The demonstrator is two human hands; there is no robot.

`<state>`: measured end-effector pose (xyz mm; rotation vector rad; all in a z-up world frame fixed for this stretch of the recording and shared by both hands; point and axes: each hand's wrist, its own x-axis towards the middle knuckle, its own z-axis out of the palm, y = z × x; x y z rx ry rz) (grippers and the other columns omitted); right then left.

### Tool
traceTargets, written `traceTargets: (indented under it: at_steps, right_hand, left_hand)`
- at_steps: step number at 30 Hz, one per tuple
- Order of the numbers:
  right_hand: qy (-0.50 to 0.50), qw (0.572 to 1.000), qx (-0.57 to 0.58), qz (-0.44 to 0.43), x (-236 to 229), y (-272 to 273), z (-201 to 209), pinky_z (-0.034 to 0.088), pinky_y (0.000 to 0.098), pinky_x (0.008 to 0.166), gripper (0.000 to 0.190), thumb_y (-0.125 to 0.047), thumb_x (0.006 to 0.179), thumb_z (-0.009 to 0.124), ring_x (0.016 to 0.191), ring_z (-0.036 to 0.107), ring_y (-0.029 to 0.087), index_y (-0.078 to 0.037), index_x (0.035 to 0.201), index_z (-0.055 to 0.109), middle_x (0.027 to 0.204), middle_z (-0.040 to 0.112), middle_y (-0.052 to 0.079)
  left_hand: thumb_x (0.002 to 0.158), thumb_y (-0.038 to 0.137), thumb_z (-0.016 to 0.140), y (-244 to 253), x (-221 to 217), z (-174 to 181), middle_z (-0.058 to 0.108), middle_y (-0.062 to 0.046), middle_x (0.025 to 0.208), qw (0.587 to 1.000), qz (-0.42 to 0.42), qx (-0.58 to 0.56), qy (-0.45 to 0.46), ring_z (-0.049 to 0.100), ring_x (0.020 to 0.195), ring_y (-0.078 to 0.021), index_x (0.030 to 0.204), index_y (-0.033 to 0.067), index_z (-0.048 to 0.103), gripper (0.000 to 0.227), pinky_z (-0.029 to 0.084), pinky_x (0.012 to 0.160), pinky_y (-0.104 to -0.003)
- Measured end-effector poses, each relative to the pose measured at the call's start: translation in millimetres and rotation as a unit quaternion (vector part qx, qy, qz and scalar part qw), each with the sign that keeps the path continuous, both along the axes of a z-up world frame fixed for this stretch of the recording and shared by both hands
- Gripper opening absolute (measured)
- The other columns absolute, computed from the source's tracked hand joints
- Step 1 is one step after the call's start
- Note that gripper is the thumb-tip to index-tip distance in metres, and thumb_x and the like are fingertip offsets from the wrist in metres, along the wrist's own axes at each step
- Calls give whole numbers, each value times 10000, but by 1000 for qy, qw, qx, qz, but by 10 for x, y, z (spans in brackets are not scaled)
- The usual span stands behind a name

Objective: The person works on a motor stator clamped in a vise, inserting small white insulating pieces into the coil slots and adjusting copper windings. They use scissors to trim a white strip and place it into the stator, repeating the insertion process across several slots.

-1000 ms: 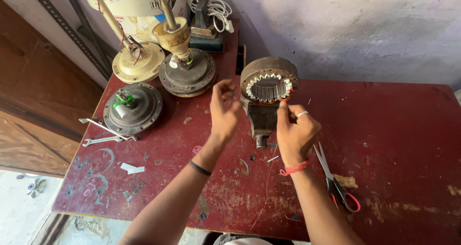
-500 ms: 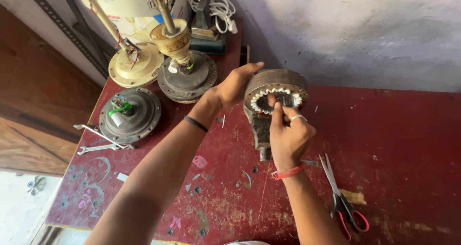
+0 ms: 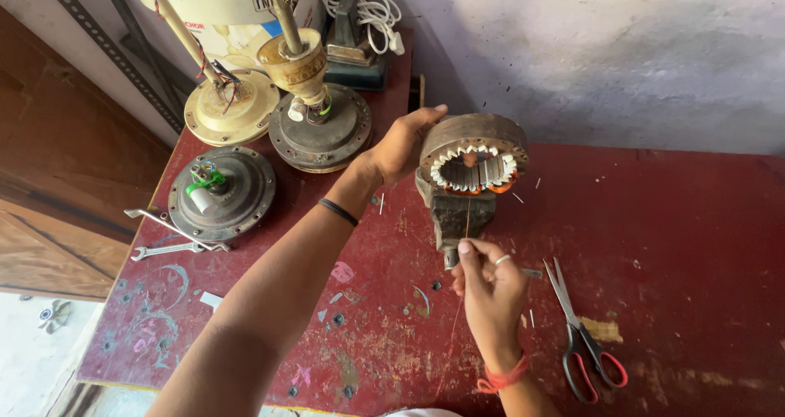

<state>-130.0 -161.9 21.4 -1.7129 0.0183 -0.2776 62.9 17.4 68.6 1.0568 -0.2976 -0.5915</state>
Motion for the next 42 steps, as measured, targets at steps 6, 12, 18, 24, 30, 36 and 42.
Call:
traceTargets:
  at_steps: [6, 12, 18, 24, 30, 36, 42]
  right_hand:
    - [-70, 985, -140, -73, 246, -98, 72, 395, 236, 408, 149, -120, 994, 671, 473, 581, 97, 5, 959, 745, 618, 666, 45]
    - [-73, 986, -114, -94, 478, -119, 275, 445, 203, 462, 116, -98, 959, 723, 531, 642, 64, 12, 975, 759, 673, 715, 31]
    - [-65, 984, -145, -81, 415, -81, 184, 427, 223, 442, 107, -88, 950, 726, 515, 641, 91, 9, 973, 764, 664, 724, 63]
    - [-95, 977, -167, -92, 440, -77, 133, 455, 201, 445, 98, -52, 952, 715, 537, 642, 83, 19, 1007, 753, 731, 737, 68]
    - [-92, 979, -150, -103, 417, -58, 124, 422, 206, 456, 101, -51, 954, 728, 548, 611, 62, 25, 1013, 760, 695, 723, 50]
    - [-87, 979, -141, -121, 396, -9, 104, 429, 208, 471, 107, -62, 965, 732, 556, 600, 44, 35, 1006, 752, 673, 710, 34]
    - [-78, 979, -133, -134, 394, 24, 90, 457, 202, 486, 115, -79, 968, 734, 578, 621, 37, 34, 985, 749, 691, 711, 26]
  left_hand:
    - [1033, 622, 379, 0, 19, -148, 678, -271, 1277, 999, -20, -22, -34, 612, 1222, -342, 1354, -141, 588, 854, 424, 1123, -450]
    - [969, 741, 301, 42, 18, -299, 624, -259, 1410, 995, 54, 46, -71, 536, 1377, -295, 1379, -99, 572, 974, 321, 1210, -426]
    - [1022, 585, 375, 52, 57, -595, 656, -277, 1337, 996, 54, -7, -71, 573, 1266, -335, 1299, -121, 630, 800, 364, 1153, -457]
    - [771, 237, 471, 180, 63, -804, 731, -129, 1174, 998, 28, -52, -22, 624, 1124, -235, 1195, -92, 660, 569, 431, 1071, -392]
    - [691, 70, 573, 301, -38, -690, 704, -116, 1166, 991, -68, -60, -103, 620, 1096, -227, 1287, -56, 623, 612, 471, 1035, -359]
    - [783, 56, 852, 163, -387, -457, 714, -73, 1194, 987, 25, 41, -155, 640, 1126, -175, 1295, -39, 626, 568, 501, 1043, -341]
    - [810, 121, 865, -67, -590, -331, 746, -85, 1169, 978, 130, 39, -161, 681, 1093, -153, 1287, -28, 638, 548, 550, 1008, -331]
